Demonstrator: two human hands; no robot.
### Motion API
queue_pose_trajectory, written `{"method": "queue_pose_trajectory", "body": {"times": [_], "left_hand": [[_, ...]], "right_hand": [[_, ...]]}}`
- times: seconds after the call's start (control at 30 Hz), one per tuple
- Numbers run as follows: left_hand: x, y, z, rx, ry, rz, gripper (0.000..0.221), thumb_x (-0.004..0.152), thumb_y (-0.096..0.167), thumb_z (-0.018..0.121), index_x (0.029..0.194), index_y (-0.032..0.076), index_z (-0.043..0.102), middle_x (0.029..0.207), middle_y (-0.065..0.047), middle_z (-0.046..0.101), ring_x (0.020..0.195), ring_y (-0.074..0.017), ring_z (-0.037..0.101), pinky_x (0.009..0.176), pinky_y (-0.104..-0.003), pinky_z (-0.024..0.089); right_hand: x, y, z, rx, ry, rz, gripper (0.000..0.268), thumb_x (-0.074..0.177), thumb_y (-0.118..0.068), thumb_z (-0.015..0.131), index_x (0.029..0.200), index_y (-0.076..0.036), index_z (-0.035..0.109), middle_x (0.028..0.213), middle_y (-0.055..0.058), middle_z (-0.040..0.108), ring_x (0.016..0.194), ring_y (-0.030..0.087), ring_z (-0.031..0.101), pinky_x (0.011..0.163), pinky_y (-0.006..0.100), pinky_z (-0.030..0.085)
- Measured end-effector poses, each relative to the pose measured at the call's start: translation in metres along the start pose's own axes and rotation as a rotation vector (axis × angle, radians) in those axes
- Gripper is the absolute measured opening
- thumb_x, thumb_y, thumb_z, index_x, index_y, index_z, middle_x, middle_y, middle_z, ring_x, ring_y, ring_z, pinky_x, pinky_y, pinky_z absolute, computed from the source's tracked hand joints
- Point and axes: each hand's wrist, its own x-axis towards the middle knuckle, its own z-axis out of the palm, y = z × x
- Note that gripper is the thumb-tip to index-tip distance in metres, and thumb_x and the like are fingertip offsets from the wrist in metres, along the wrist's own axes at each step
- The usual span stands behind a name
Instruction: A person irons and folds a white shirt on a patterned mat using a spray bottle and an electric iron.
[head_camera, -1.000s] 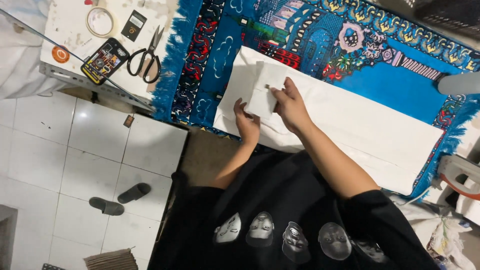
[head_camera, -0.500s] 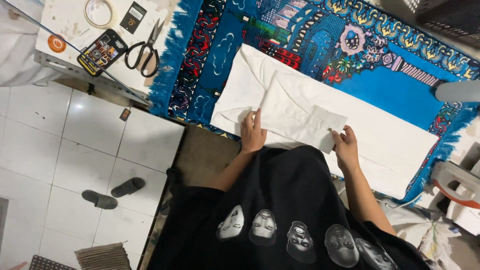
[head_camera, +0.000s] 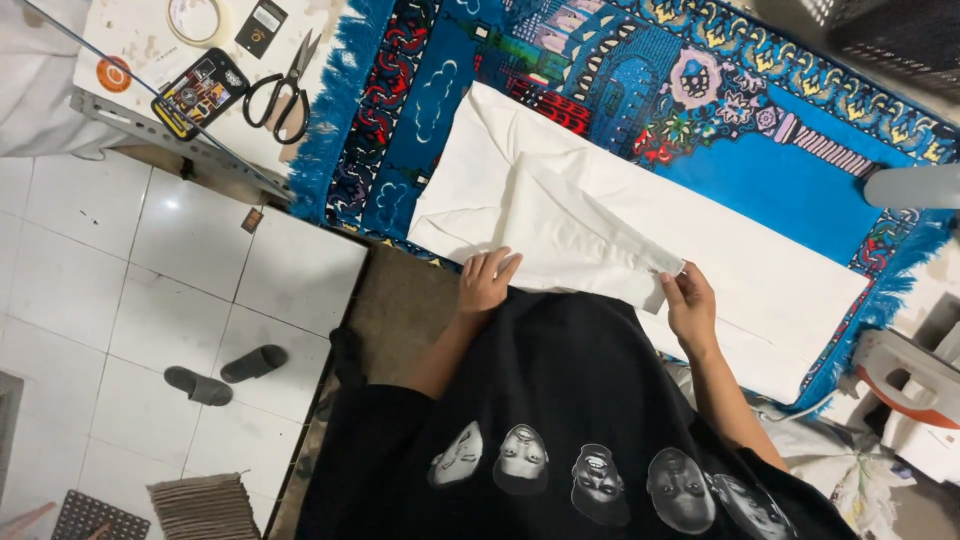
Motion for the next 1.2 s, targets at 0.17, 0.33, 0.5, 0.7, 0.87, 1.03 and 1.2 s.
{"method": "queue_pose_trajectory", "body": {"times": [0.17, 0.33, 0.5, 0.7, 0.87, 1.03, 1.2], "left_hand": [[-0.021, 0.014, -0.009, -0.032, 0.026, -0.034, 0.032, 0.103, 0.025, 0.046, 0.124, 0.022, 0.071, 0.117, -0.007, 0.061, 0.085, -0.0197, 0.060, 0.076, -0.034, 0.048], [-0.020, 0.019, -0.022, -0.363, -0.307, -0.054, 0.074, 0.093, 0.063, 0.062, 0.142, 0.007, 0.061, 0.118, -0.020, 0.063, 0.096, -0.0332, 0.071, 0.083, -0.040, 0.058], [0.064, -0.002, -0.030, -0.272, -0.352, -0.211, 0.064, 0.098, 0.036, 0.059, 0.152, 0.006, 0.045, 0.141, -0.016, 0.050, 0.104, -0.0319, 0.058, 0.087, -0.041, 0.046], [0.093, -0.053, 0.029, -0.191, -0.785, -0.390, 0.045, 0.098, 0.031, 0.066, 0.139, 0.020, 0.051, 0.131, -0.001, 0.062, 0.117, -0.0269, 0.048, 0.100, -0.044, 0.032], [0.116, -0.057, 0.013, -0.064, -0.985, -0.495, 0.037, 0.099, 0.047, 0.059, 0.122, 0.019, 0.068, 0.110, -0.001, 0.064, 0.110, -0.0228, 0.042, 0.097, -0.047, 0.026], [0.115, -0.049, -0.023, -0.143, -1.033, -0.753, 0.062, 0.095, 0.063, 0.058, 0.120, 0.009, 0.073, 0.123, -0.009, 0.057, 0.115, -0.0272, 0.041, 0.095, -0.043, 0.032], [0.069, -0.058, 0.017, -0.120, -0.723, -0.775, 0.055, 0.084, 0.062, 0.070, 0.104, 0.012, 0.081, 0.111, -0.005, 0.059, 0.118, -0.0339, 0.043, 0.101, -0.053, 0.032]], "right_hand": [[0.010, 0.002, -0.008, -0.092, -0.020, -0.147, 0.020, 0.105, 0.002, 0.063, 0.123, -0.006, 0.069, 0.103, 0.020, 0.071, 0.100, 0.028, 0.067, 0.090, 0.047, 0.054], [0.052, -0.018, 0.012, -0.334, -0.106, -0.401, 0.029, 0.098, 0.008, 0.067, 0.117, -0.013, 0.075, 0.103, 0.012, 0.076, 0.105, 0.038, 0.071, 0.093, 0.049, 0.056], [0.085, -0.079, 0.021, -0.587, -0.234, -0.643, 0.033, 0.097, 0.009, 0.067, 0.116, -0.017, 0.075, 0.099, 0.006, 0.077, 0.097, 0.036, 0.073, 0.090, 0.049, 0.057], [0.115, -0.109, 0.024, -0.654, -0.314, -0.785, 0.031, 0.098, 0.007, 0.067, 0.119, -0.014, 0.074, 0.100, 0.008, 0.077, 0.099, 0.040, 0.072, 0.090, 0.053, 0.057], [0.154, -0.091, 0.005, -0.763, -0.215, -0.706, 0.020, 0.106, -0.003, 0.066, 0.125, -0.011, 0.065, 0.100, 0.015, 0.074, 0.097, 0.047, 0.068, 0.089, 0.058, 0.054], [0.238, -0.065, 0.027, -0.861, -0.173, -0.839, 0.021, 0.109, -0.017, 0.067, 0.130, -0.017, 0.062, 0.093, 0.012, 0.069, 0.099, 0.040, 0.065, 0.090, 0.053, 0.052], [0.226, -0.112, 0.088, -0.750, 0.106, -0.904, 0.033, 0.101, 0.002, 0.067, 0.133, -0.002, 0.060, 0.113, 0.020, 0.058, 0.100, 0.039, 0.051, 0.073, 0.050, 0.046]]}}
